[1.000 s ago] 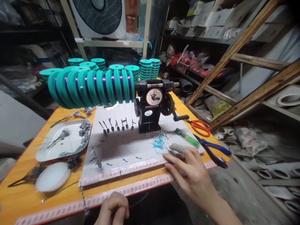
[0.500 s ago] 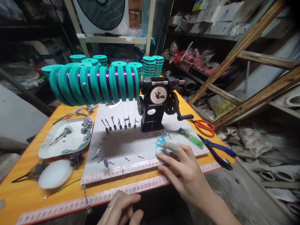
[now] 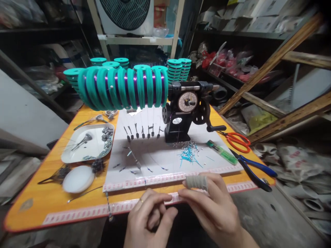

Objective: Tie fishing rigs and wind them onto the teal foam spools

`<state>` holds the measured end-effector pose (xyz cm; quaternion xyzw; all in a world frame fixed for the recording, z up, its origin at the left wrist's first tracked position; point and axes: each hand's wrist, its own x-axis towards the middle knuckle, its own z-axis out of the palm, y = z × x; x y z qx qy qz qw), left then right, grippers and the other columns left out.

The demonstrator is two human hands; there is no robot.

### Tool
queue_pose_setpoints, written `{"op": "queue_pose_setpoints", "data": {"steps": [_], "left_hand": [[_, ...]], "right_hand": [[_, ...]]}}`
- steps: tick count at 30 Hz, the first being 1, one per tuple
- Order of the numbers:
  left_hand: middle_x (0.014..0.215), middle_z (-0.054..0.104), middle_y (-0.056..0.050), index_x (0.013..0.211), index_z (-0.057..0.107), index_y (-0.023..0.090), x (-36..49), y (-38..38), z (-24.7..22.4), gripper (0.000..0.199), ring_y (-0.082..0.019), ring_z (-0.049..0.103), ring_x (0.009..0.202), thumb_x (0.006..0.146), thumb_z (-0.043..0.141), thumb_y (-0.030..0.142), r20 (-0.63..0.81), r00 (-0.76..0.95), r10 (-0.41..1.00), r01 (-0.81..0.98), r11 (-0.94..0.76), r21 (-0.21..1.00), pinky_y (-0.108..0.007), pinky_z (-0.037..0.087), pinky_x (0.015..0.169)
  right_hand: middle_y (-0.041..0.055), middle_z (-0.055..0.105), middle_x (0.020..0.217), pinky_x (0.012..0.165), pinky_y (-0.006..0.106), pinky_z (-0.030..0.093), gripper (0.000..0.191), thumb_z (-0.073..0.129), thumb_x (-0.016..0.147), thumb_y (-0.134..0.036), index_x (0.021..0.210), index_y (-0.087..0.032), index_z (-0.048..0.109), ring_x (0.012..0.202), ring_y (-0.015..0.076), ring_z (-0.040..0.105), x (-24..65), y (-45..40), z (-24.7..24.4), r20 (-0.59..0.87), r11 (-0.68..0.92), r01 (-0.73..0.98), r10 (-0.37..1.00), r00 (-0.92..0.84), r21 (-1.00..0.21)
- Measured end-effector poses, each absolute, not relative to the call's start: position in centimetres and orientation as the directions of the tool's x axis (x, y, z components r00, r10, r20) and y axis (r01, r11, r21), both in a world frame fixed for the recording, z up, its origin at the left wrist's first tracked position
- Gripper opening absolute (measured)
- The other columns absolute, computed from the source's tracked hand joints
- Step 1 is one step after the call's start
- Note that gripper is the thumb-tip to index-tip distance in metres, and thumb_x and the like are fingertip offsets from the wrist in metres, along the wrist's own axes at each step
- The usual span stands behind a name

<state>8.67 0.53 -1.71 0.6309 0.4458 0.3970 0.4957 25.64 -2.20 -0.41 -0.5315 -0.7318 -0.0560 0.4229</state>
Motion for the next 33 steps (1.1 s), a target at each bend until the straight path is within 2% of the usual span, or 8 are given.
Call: {"op": "queue_pose_setpoints", "data": {"steps": [6,12,15,19,24,28,30,33], "left_hand": [[0.077,0.056,-0.005,0.076,0.061,0.016,7.9,1.2,-1.1,0.025,-0.011,0.056,0.072,0.087,0.052,0.036,-0.062,0.406,0.912,0.207,-0.026,0.978,-0.016,0.046,0.061],[0.072,0.052,-0.002,0.075,0.060,0.016,6.5,0.9,-1.3,0.025,-0.009,0.054,0.069,0.085,0.056,0.038,-0.077,0.306,0.949,0.168,0.026,0.985,-0.012,0.044,0.059],[0.073,0.054,-0.002,0.074,0.061,0.016,6.6,0.4,-1.0,0.024,-0.008,0.054,0.069,0.082,0.060,0.039,-0.107,0.271,0.956,0.093,0.085,0.992,-0.013,0.044,0.061],[0.072,0.053,-0.001,0.070,0.061,0.017,6.8,-0.6,-0.5,0.024,-0.008,0.053,0.070,0.082,0.060,0.038,-0.128,0.237,0.963,0.003,0.131,0.991,-0.015,0.044,0.067],[0.069,0.051,0.000,0.070,0.061,0.016,6.2,-1.1,-0.9,0.021,-0.005,0.044,0.057,0.085,0.056,0.030,0.017,0.263,0.965,0.131,-0.053,0.990,-0.013,0.032,0.048],[0.079,0.058,-0.001,0.083,0.064,0.021,5.4,-1.4,-2.0,0.009,-0.008,0.058,0.075,0.085,0.055,0.022,0.168,0.321,0.932,0.161,-0.228,0.960,-0.013,0.047,0.066],[0.087,0.062,-0.002,0.091,0.064,0.022,5.2,-1.8,-2.3,0.010,-0.011,0.060,0.084,0.082,0.060,0.023,0.165,0.276,0.947,0.166,-0.216,0.962,-0.016,0.050,0.074],[0.088,0.061,-0.001,0.094,0.060,0.021,5.4,-2.3,-1.7,0.020,-0.009,0.061,0.075,0.078,0.066,0.031,-0.065,0.083,0.994,0.010,0.065,0.998,-0.015,0.050,0.065]], "right_hand": [[0.0078,0.061,0.095,0.079,0.032,0.045,0.026,0.061,0.080,-0.006,0.103,-0.017,0.066,0.094,0.0190,0.048,25.0,-2.2,-0.3,0.708,0.533,0.802,0.675,-0.211,-0.270],[0.0073,0.057,0.089,0.073,0.029,0.045,0.020,0.056,0.081,-0.003,0.095,-0.016,0.062,0.086,0.0158,0.051,24.3,-2.5,0.2,0.621,0.413,0.766,0.783,-0.023,-0.492],[0.0043,0.060,0.099,0.075,0.022,0.049,0.026,0.063,0.081,-0.012,0.105,-0.021,0.062,0.090,0.0126,0.056,23.0,-2.8,0.4,0.481,0.382,0.575,0.876,0.024,-0.723],[0.0010,0.063,0.090,0.072,0.017,0.051,0.009,0.066,0.080,-0.016,0.086,-0.023,0.067,0.087,0.0100,0.060,21.8,-2.7,0.4,0.340,0.312,0.227,0.935,0.097,-0.923],[0.0063,0.064,0.098,0.079,0.023,0.053,0.005,0.068,0.080,-0.022,0.076,-0.018,0.067,0.094,0.0142,0.062,21.6,-1.9,1.1,0.171,0.171,0.011,0.981,0.088,-0.985],[0.0050,0.067,0.083,0.067,0.023,0.054,0.003,0.070,0.077,-0.020,0.078,-0.018,0.070,0.076,0.0131,0.065,20.6,-0.9,2.2,0.076,0.065,-0.139,0.994,-0.077,-0.988],[0.0033,0.068,0.079,0.063,0.020,0.053,0.001,0.069,0.077,-0.018,0.078,-0.018,0.070,0.072,0.0117,0.065,20.0,-0.7,2.6,0.114,0.106,-0.126,0.992,-0.058,-0.986],[0.0023,0.068,0.077,0.062,0.017,0.051,0.004,0.067,0.079,-0.016,0.076,-0.017,0.069,0.070,0.0099,0.064,19.5,-1.0,2.6,0.217,0.216,0.071,0.976,0.010,-0.974]]}}
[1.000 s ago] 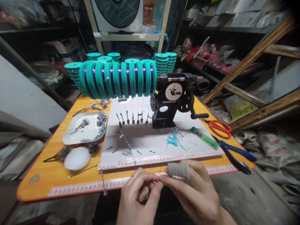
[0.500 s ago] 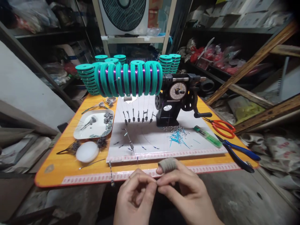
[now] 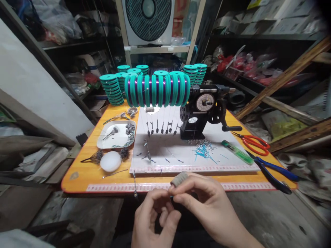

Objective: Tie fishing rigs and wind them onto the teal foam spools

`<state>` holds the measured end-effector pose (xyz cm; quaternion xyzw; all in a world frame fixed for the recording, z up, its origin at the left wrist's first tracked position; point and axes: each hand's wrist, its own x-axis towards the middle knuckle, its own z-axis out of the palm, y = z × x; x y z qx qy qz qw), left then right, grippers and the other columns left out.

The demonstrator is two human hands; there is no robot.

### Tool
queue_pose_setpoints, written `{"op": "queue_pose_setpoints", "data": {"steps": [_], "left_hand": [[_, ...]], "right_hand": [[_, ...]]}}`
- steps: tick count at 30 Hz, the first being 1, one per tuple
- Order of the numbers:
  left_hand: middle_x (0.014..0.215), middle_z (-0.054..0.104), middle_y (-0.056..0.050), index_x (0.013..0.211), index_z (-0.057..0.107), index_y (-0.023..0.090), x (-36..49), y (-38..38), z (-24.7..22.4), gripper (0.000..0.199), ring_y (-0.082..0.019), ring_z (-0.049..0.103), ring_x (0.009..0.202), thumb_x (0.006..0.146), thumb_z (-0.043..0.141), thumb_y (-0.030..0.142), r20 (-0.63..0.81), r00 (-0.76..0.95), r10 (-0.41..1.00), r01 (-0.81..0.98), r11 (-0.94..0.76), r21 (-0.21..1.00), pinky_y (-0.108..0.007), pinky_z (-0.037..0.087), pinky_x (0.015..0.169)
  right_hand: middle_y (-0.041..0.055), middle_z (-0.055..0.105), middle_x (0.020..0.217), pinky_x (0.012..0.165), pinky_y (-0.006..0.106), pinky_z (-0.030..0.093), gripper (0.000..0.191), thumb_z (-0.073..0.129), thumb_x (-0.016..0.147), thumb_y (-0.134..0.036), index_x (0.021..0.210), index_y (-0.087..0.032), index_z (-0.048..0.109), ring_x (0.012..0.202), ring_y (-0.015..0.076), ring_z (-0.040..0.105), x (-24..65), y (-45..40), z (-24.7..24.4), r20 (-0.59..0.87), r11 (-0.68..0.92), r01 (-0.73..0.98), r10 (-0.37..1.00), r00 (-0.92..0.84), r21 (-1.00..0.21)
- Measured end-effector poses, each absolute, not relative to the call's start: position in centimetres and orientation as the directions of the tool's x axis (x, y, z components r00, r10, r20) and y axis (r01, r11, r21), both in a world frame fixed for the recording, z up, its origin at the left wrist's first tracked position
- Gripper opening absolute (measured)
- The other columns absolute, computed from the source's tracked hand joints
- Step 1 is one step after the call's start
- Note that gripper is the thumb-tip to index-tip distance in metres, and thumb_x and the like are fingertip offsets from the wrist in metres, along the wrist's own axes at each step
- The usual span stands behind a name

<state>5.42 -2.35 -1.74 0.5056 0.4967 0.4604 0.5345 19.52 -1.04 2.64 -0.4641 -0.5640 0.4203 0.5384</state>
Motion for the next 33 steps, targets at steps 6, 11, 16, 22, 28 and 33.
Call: {"op": "queue_pose_setpoints", "data": {"steps": [6,11,16,22,28,33], "left_hand": [[0.072,0.054,0.001,0.070,0.061,0.017,5.7,-1.8,0.1,0.015,-0.004,0.052,0.060,0.077,0.067,0.030,-0.117,0.149,0.982,-0.196,0.145,0.970,-0.013,0.041,0.054],[0.071,0.055,-0.001,0.069,0.066,0.017,5.2,-1.5,0.4,0.012,-0.003,0.044,0.057,0.076,0.066,0.027,-0.062,0.103,0.993,-0.017,0.064,0.998,-0.012,0.032,0.049],[0.066,0.047,0.002,0.064,0.063,0.018,5.6,-1.8,1.0,0.010,-0.003,0.041,0.054,0.071,0.067,0.025,-0.045,0.007,0.999,0.017,0.044,0.999,-0.011,0.028,0.045],[0.061,0.043,0.004,0.066,0.066,0.023,6.2,-2.1,1.1,0.006,-0.004,0.035,0.050,0.072,0.065,0.021,0.092,-0.066,0.994,0.078,-0.087,0.993,-0.014,0.021,0.043],[0.060,0.042,0.004,0.068,0.063,0.024,6.5,-2.2,0.8,0.008,-0.005,0.033,0.049,0.075,0.061,0.020,0.193,-0.065,0.979,0.147,-0.182,0.972,-0.016,0.020,0.042],[0.061,0.043,0.005,0.068,0.059,0.022,6.5,-2.2,0.7,0.010,-0.004,0.033,0.049,0.076,0.056,0.018,0.223,-0.058,0.973,0.194,-0.208,0.959,-0.013,0.021,0.041]], "right_hand": [[0.0009,0.068,0.077,0.066,0.014,0.052,0.005,0.068,0.078,-0.014,0.078,-0.019,0.069,0.072,0.0092,0.065,19.4,-2.3,1.4,0.218,0.213,0.080,0.974,0.060,-0.974],[0.0002,0.068,0.092,0.062,0.012,0.052,0.013,0.066,0.079,-0.012,0.083,-0.024,0.069,0.067,0.0055,0.063,19.3,-2.9,-0.4,0.136,0.154,-0.220,0.986,0.097,-0.963],[0.0001,0.065,0.088,0.065,0.015,0.052,0.012,0.065,0.081,-0.012,0.085,-0.022,0.067,0.071,0.0065,0.063,19.0,-3.3,-1.6,-0.011,0.016,-0.497,0.999,0.050,-0.868],[-0.0012,0.064,0.083,0.065,0.014,0.050,0.011,0.068,0.079,-0.012,0.083,-0.019,0.061,0.068,0.0046,0.061,18.3,-3.5,-0.9,-0.161,-0.128,-0.631,0.987,-0.004,-0.765],[-0.0006,0.064,0.084,0.068,0.015,0.049,0.022,0.068,0.080,-0.015,0.098,-0.021,0.056,0.070,0.0051,0.062,18.1,-3.7,-0.9,-0.203,-0.184,-0.649,0.978,-0.047,-0.738],[-0.0014,0.064,0.081,0.067,0.014,0.050,0.022,0.068,0.081,-0.016,0.098,-0.020,0.055,0.068,0.0044,0.062,18.1,-3.7,-0.9,-0.214,-0.210,-0.668,0.974,-0.078,-0.714]]}}
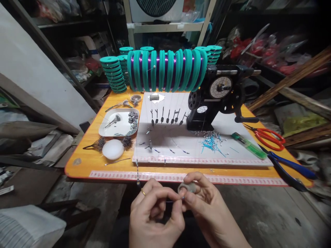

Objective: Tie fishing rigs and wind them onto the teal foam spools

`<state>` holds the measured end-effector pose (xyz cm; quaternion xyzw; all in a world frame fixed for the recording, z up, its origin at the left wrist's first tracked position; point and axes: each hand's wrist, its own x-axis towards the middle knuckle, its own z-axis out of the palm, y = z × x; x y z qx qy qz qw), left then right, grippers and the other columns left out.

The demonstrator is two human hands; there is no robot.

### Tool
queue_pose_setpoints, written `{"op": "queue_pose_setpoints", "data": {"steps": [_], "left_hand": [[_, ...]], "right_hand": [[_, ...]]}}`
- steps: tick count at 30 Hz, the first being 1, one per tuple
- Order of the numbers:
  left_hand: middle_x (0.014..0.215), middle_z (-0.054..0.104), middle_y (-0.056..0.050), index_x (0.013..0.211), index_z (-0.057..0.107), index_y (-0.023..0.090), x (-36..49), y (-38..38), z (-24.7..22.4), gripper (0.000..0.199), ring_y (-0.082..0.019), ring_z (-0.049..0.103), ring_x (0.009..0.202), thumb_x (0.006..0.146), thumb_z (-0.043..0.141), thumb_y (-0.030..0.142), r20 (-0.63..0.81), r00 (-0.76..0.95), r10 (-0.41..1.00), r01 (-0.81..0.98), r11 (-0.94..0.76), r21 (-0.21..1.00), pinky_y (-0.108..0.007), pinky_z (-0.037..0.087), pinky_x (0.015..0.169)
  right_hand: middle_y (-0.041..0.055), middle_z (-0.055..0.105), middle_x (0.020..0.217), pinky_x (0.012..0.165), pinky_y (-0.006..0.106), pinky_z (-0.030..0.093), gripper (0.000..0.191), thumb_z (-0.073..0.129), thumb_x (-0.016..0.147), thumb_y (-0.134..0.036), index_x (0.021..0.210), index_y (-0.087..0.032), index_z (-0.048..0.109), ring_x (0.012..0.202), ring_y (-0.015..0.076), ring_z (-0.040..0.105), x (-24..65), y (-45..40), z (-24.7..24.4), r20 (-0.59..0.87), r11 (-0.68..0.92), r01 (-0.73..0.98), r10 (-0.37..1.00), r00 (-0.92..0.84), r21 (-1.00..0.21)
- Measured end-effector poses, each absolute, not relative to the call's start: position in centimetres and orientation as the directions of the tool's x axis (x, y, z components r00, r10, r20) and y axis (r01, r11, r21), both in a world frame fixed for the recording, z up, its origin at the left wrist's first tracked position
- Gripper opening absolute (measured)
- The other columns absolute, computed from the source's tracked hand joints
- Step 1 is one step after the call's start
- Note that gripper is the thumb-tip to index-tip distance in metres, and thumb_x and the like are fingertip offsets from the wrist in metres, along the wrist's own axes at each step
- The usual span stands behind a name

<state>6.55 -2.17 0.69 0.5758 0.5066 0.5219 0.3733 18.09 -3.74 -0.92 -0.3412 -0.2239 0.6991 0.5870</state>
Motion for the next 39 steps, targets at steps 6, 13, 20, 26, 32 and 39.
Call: {"op": "queue_pose_setpoints", "data": {"steps": [6,13,20,26,32,39], "left_hand": [[0.063,0.044,0.004,0.068,0.055,0.022,6.6,-2.3,0.5,0.011,-0.005,0.033,0.049,0.078,0.052,0.019,0.207,-0.034,0.978,0.199,-0.197,0.960,-0.015,0.018,0.040],[0.067,0.045,0.004,0.074,0.052,0.023,6.0,-2.2,-0.2,0.011,-0.004,0.040,0.048,0.076,0.052,0.012,0.263,0.067,0.963,0.215,-0.271,0.938,-0.013,0.023,0.037],[0.068,0.044,0.005,0.076,0.051,0.023,5.4,-2.0,-0.3,0.013,-0.004,0.045,0.048,0.076,0.052,0.010,0.309,0.104,0.945,0.258,-0.326,0.909,-0.010,0.032,0.036],[0.065,0.044,0.004,0.072,0.051,0.020,5.5,-2.1,0.0,0.010,-0.003,0.043,0.052,0.076,0.053,0.011,0.354,0.089,0.931,0.346,-0.362,0.866,-0.009,0.029,0.039],[0.063,0.043,0.002,0.068,0.052,0.016,5.6,-2.2,0.5,0.011,-0.003,0.041,0.056,0.077,0.053,0.010,0.389,0.110,0.915,0.423,-0.397,0.814,-0.012,0.026,0.042],[0.063,0.041,0.002,0.069,0.052,0.016,5.2,-2.3,0.6,0.011,-0.005,0.040,0.058,0.078,0.053,0.009,0.416,0.148,0.897,0.472,-0.434,0.767,-0.013,0.026,0.041]], "right_hand": [[-0.0012,0.064,0.080,0.066,0.015,0.050,0.024,0.070,0.079,-0.017,0.098,-0.019,0.054,0.067,0.0051,0.062,17.8,-3.8,-1.0,-0.232,-0.232,-0.687,0.968,-0.095,-0.689],[-0.0006,0.063,0.078,0.065,0.018,0.050,0.026,0.071,0.078,-0.021,0.095,-0.017,0.052,0.067,0.0067,0.061,17.9,-3.8,-1.1,-0.260,-0.256,-0.654,0.961,-0.094,-0.712],[-0.0005,0.065,0.077,0.064,0.016,0.050,0.024,0.072,0.077,-0.020,0.093,-0.018,0.053,0.066,0.0060,0.062,17.8,-4.0,-0.9,-0.247,-0.238,-0.623,0.966,-0.075,-0.745],[-0.0009,0.064,0.074,0.062,0.013,0.050,0.025,0.077,0.071,-0.020,0.085,-0.018,0.056,0.063,0.0057,0.062,17.3,-3.9,-0.2,-0.283,-0.176,-0.544,0.952,0.120,-0.820],[-0.0003,0.065,0.077,0.060,0.013,0.052,0.021,0.074,0.072,-0.016,0.085,-0.020,0.058,0.063,0.0066,0.063,17.7,-4.0,-0.6,-0.138,-0.078,-0.396,0.982,0.125,-0.915],[-0.0012,0.061,0.073,0.057,0.012,0.049,0.022,0.078,0.067,-0.020,0.078,-0.019,0.059,0.057,0.0045,0.059,16.1,-4.0,2.2,-0.266,-0.133,-0.402,0.918,0.294,-0.906]]}}
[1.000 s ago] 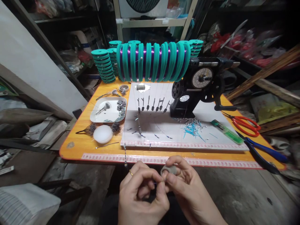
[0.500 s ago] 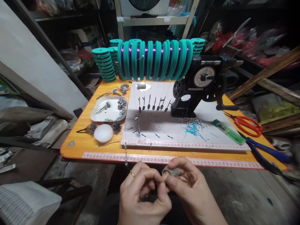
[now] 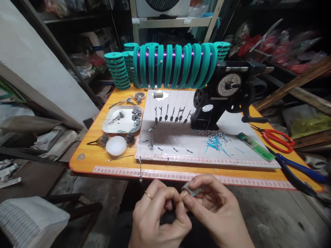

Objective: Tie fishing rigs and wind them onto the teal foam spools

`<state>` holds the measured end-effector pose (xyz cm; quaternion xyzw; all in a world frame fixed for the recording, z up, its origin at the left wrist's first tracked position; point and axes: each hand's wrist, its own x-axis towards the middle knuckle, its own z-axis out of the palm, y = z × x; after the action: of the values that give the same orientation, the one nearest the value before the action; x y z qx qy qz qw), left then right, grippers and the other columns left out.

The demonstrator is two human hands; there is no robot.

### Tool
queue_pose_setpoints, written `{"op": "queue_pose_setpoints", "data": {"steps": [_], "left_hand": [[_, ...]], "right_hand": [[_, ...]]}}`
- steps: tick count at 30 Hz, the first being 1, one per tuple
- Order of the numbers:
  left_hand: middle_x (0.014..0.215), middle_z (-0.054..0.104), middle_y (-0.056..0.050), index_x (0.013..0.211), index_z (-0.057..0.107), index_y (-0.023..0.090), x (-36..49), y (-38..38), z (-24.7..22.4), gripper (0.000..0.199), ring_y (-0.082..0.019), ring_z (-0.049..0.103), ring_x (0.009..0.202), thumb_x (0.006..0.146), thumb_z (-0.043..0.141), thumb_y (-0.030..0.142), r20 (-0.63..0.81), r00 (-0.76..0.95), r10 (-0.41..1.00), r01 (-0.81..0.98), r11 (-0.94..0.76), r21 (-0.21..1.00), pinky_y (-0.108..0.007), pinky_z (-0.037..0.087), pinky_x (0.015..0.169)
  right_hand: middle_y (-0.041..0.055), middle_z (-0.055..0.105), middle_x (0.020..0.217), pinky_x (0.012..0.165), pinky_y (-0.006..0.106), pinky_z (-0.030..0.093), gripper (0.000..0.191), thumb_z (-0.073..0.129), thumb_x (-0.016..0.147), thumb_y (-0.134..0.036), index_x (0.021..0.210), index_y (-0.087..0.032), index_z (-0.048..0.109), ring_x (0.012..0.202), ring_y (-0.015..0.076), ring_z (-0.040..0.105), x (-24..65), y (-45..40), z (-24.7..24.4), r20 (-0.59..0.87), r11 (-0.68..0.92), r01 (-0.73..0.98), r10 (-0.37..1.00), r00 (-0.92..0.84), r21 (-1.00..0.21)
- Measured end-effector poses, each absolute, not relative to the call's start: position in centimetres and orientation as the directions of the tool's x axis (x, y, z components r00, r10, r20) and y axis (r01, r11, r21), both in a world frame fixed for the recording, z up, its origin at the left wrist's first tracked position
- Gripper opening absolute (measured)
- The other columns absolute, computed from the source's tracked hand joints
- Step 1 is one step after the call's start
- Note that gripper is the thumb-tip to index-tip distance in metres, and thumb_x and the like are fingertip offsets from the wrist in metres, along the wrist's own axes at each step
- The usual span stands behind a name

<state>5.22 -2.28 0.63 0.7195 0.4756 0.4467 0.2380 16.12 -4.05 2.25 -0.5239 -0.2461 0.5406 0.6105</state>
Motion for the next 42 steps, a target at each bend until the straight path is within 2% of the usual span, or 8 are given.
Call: {"op": "queue_pose_setpoints", "data": {"steps": [3,10,14,24,32,38,42], "left_hand": [[0.064,0.041,0.002,0.070,0.053,0.016,5.2,-2.3,0.7,0.012,-0.004,0.041,0.058,0.079,0.051,0.009,0.393,0.148,0.908,0.475,-0.414,0.777,-0.012,0.027,0.042],[0.064,0.040,0.002,0.069,0.052,0.016,5.2,-2.1,0.6,0.011,-0.003,0.041,0.057,0.078,0.053,0.010,0.402,0.146,0.904,0.472,-0.421,0.775,-0.012,0.024,0.040],[0.064,0.042,0.002,0.070,0.052,0.016,5.2,-2.1,0.6,0.010,-0.002,0.041,0.056,0.078,0.053,0.010,0.405,0.130,0.905,0.452,-0.418,0.788,-0.010,0.025,0.040],[0.064,0.044,0.002,0.071,0.052,0.017,5.3,-2.3,0.4,0.009,-0.002,0.043,0.055,0.077,0.054,0.011,0.408,0.098,0.908,0.445,-0.407,0.798,-0.008,0.028,0.039],[0.067,0.045,0.002,0.072,0.051,0.017,5.6,-2.7,0.6,0.009,-0.002,0.041,0.055,0.081,0.052,0.013,0.372,0.034,0.927,0.412,-0.352,0.841,-0.005,0.032,0.043],[0.067,0.044,0.002,0.073,0.050,0.017,5.6,-2.8,0.6,0.010,-0.003,0.041,0.055,0.079,0.055,0.011,0.420,0.020,0.907,0.415,-0.390,0.822,-0.007,0.034,0.043],[0.066,0.044,0.002,0.075,0.050,0.018,5.5,-3.0,0.5,0.011,-0.003,0.041,0.054,0.079,0.056,0.010,0.454,0.022,0.891,0.437,-0.417,0.797,-0.010,0.032,0.041]], "right_hand": [[-0.0020,0.060,0.074,0.056,0.011,0.049,0.022,0.078,0.068,-0.021,0.078,-0.020,0.059,0.058,0.0039,0.059,16.5,-3.9,1.8,-0.255,-0.135,-0.380,0.924,0.285,-0.915],[0.0010,0.062,0.076,0.059,0.014,0.052,0.022,0.077,0.069,-0.019,0.082,-0.019,0.058,0.064,0.0080,0.062,17.5,-4.0,-0.3,-0.124,-0.068,-0.296,0.977,0.175,-0.953],[0.0004,0.061,0.073,0.058,0.015,0.051,0.023,0.077,0.070,-0.021,0.080,-0.019,0.056,0.060,0.0073,0.060,16.8,-4.0,0.2,-0.220,-0.108,-0.393,0.942,0.252,-0.913],[0.0003,0.063,0.078,0.062,0.013,0.050,0.025,0.073,0.075,-0.017,0.088,-0.018,0.051,0.066,0.0063,0.061,17.1,-4.1,-1.7,-0.171,-0.113,-0.525,0.983,0.064,-0.844],[0.0002,0.063,0.081,0.064,0.014,0.046,0.024,0.068,0.081,-0.018,0.094,-0.018,0.048,0.066,0.0046,0.059,16.6,-4.2,-2.2,-0.185,-0.187,-0.690,0.980,-0.078,-0.700],[-0.0005,0.061,0.075,0.062,0.016,0.045,0.032,0.076,0.073,-0.023,0.089,-0.017,0.049,0.062,0.0060,0.057,16.3,-4.2,-0.3,-0.346,-0.278,-0.696,0.937,-0.045,-0.662],[-0.0002,0.061,0.074,0.060,0.018,0.045,0.035,0.078,0.070,-0.027,0.088,-0.018,0.050,0.061,0.0080,0.057,15.9,-4.3,0.4,-0.383,-0.276,-0.691,0.924,0.002,-0.668]]}}
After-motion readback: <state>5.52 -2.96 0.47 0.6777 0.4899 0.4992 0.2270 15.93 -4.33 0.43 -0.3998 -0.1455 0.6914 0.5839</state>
